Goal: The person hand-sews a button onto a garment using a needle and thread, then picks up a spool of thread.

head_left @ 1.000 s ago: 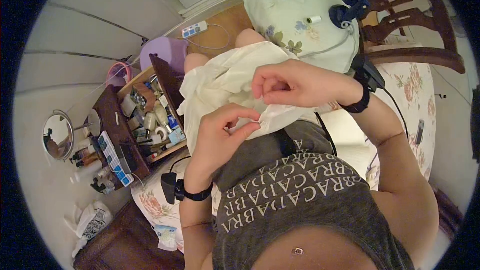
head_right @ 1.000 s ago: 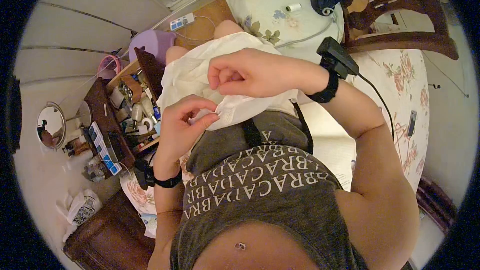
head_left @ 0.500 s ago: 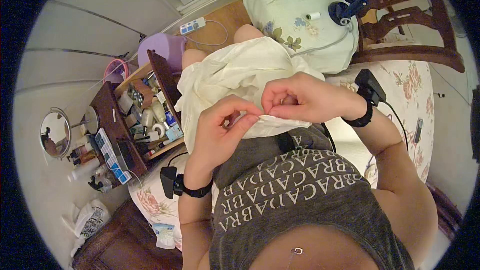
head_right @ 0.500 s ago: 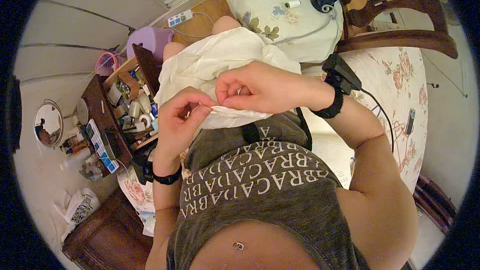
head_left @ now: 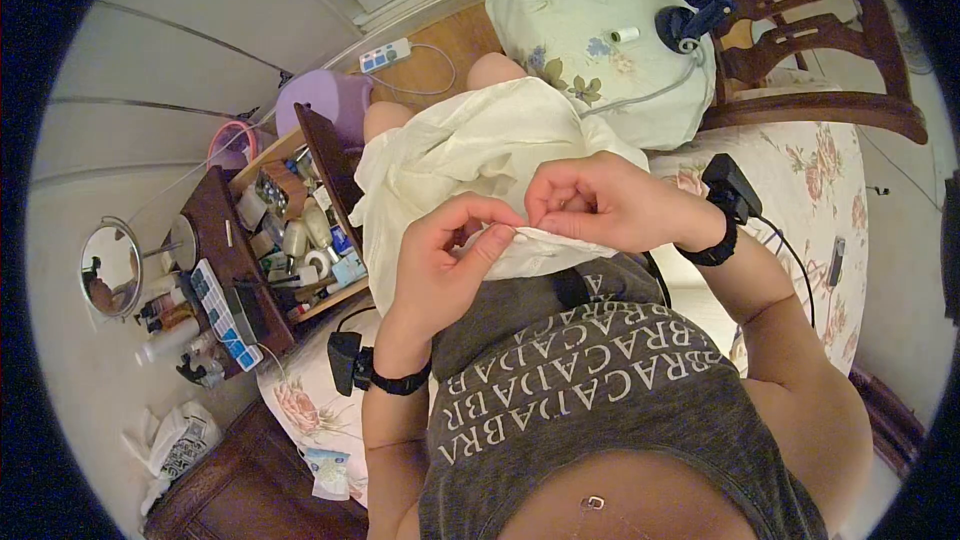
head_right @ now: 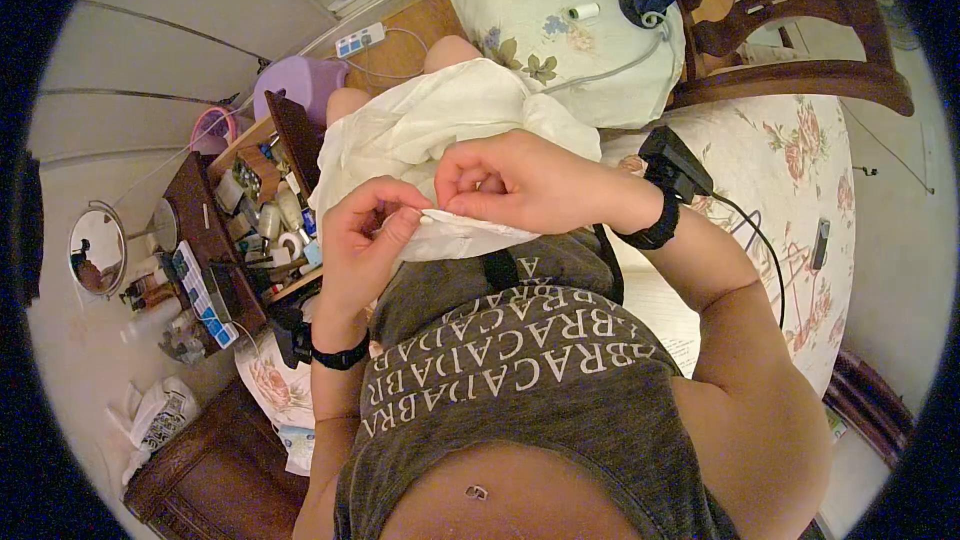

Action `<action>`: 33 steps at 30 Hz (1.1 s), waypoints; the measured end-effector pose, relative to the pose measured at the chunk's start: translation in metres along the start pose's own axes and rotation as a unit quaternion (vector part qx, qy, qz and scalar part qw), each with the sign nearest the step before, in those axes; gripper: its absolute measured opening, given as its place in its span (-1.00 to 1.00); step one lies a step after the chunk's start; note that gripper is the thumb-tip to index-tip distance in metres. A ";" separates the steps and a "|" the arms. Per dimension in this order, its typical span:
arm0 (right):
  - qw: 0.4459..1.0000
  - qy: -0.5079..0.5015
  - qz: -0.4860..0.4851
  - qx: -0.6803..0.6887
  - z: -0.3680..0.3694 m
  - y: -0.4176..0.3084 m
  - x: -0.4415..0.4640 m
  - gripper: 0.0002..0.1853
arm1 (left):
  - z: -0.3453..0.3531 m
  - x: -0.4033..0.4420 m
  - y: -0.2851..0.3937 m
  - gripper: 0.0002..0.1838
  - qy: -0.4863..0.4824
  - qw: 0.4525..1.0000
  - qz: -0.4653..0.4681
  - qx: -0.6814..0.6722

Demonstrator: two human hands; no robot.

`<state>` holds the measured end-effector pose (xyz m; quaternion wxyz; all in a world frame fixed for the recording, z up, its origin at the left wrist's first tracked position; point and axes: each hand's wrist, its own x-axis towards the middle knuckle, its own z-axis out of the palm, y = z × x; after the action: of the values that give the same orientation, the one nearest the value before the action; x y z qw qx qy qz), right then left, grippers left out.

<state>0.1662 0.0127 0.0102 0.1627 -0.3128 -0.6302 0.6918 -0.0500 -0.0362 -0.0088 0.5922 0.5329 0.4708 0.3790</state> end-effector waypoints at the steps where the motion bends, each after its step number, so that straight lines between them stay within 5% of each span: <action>1: 1.000 0.003 0.000 0.002 0.000 0.001 0.000 -0.93 | 0.000 0.000 0.000 -0.92 -0.004 1.000 0.006 0.001; 18: 0.995 0.022 -0.025 0.095 0.011 0.010 0.002 -0.89 | 0.002 0.004 -0.002 -0.90 0.010 0.999 0.041 -0.020; 21: 0.994 0.030 -0.021 0.099 0.013 0.010 0.003 -0.89 | 0.007 0.004 -0.002 -0.85 0.038 0.999 -0.015 -0.018; 23: 0.994 0.036 -0.022 0.103 0.012 0.008 0.003 -0.90 | 0.009 0.010 -0.003 -0.78 0.110 0.976 0.166 0.086; 26: 0.993 0.045 -0.020 0.108 0.012 0.005 0.002 -0.90 | 0.006 0.003 0.015 -0.72 0.121 0.932 0.261 0.221; 33: 0.995 0.042 -0.006 0.090 0.012 0.007 0.005 -0.91 | 0.009 0.002 0.008 -0.72 0.106 0.938 0.236 0.232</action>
<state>0.1560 0.0053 0.0025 0.2204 -0.3218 -0.5598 0.7311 -0.0405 -0.0359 -0.0015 0.2926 0.7075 0.4667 0.4426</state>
